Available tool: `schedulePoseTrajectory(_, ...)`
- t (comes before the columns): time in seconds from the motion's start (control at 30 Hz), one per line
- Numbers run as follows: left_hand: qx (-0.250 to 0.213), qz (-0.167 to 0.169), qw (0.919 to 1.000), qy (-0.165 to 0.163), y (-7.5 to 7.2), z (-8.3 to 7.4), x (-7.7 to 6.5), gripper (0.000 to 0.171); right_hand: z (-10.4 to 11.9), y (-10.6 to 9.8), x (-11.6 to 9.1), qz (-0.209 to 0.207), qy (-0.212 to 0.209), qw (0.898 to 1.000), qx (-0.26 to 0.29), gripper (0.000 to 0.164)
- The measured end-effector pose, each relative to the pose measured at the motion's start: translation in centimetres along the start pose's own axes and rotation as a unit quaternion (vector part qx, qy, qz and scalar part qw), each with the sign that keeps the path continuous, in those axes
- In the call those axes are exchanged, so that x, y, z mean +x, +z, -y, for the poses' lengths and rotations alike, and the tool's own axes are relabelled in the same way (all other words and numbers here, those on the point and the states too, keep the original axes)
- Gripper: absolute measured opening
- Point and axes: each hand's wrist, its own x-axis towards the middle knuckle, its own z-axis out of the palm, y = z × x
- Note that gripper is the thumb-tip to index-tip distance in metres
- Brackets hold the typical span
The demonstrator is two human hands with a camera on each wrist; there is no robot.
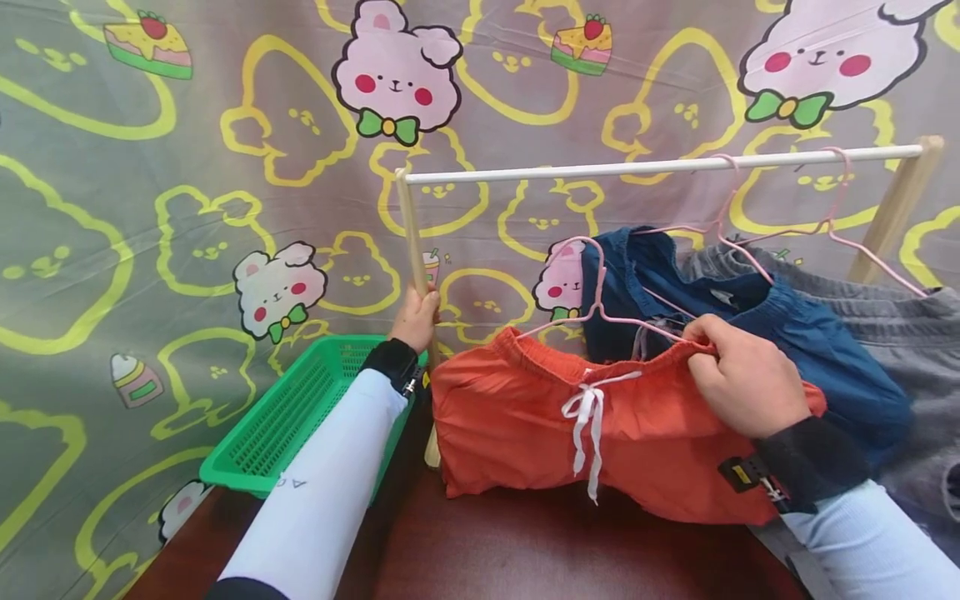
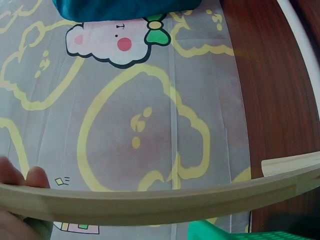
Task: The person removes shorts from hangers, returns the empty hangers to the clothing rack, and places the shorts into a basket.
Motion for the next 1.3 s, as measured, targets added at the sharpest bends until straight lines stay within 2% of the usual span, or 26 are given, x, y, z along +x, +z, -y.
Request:
schedulePoseTrajectory(0.17,-0.03,0.013,0.9994,0.008,-0.2,0.0,0.1,0.026,0.3,0.2,-0.3,0.011,0.001,1.0,0.009,0.011)
schedulePoseTrajectory(0.23,-0.024,0.019,0.9995,0.011,-0.4,-0.1,0.2,0.027,0.5,0.3,-0.4,0.016,0.004,1.0,0.013,0.011)
schedulePoseTrajectory(0.43,0.061,0.039,0.9974,0.001,-1.6,-0.7,0.1,0.037,0.8,0.3,-0.4,0.029,0.01,0.999,0.018,0.009)
schedulePoseTrajectory(0.53,0.091,0.051,0.9946,-0.006,-2.4,-1.3,-0.3,0.036,0.9,0.3,-0.4,0.029,0.006,0.999,0.016,0.009)
schedulePoseTrajectory(0.63,0.117,0.056,0.9915,0.0,-3.0,-1.9,-0.8,0.039,0.9,0.3,-0.3,0.028,0.004,0.999,0.015,0.009)
schedulePoseTrajectory(0.8,0.14,0.041,0.9891,0.023,-3.7,-3.0,-2.1,0.051,1.1,0.4,-0.2,0.031,0.006,0.999,0.022,0.012)
schedulePoseTrajectory(1.03,0.127,0.024,0.9899,0.058,-3.9,-3.8,-4.5,0.056,1.2,0.3,-0.3,0.034,0.007,0.999,0.029,0.011)
schedulePoseTrajectory(1.17,0.125,0.039,0.9885,0.076,-3.9,-4.1,-6.2,0.053,1.1,0.3,-0.5,0.031,0.004,0.999,0.033,0.012)
schedulePoseTrajectory(1.3,0.137,0.075,0.9818,0.108,-3.4,-4.7,-7.6,0.048,1.1,0.4,-0.7,0.024,0.0,0.999,0.041,0.012)
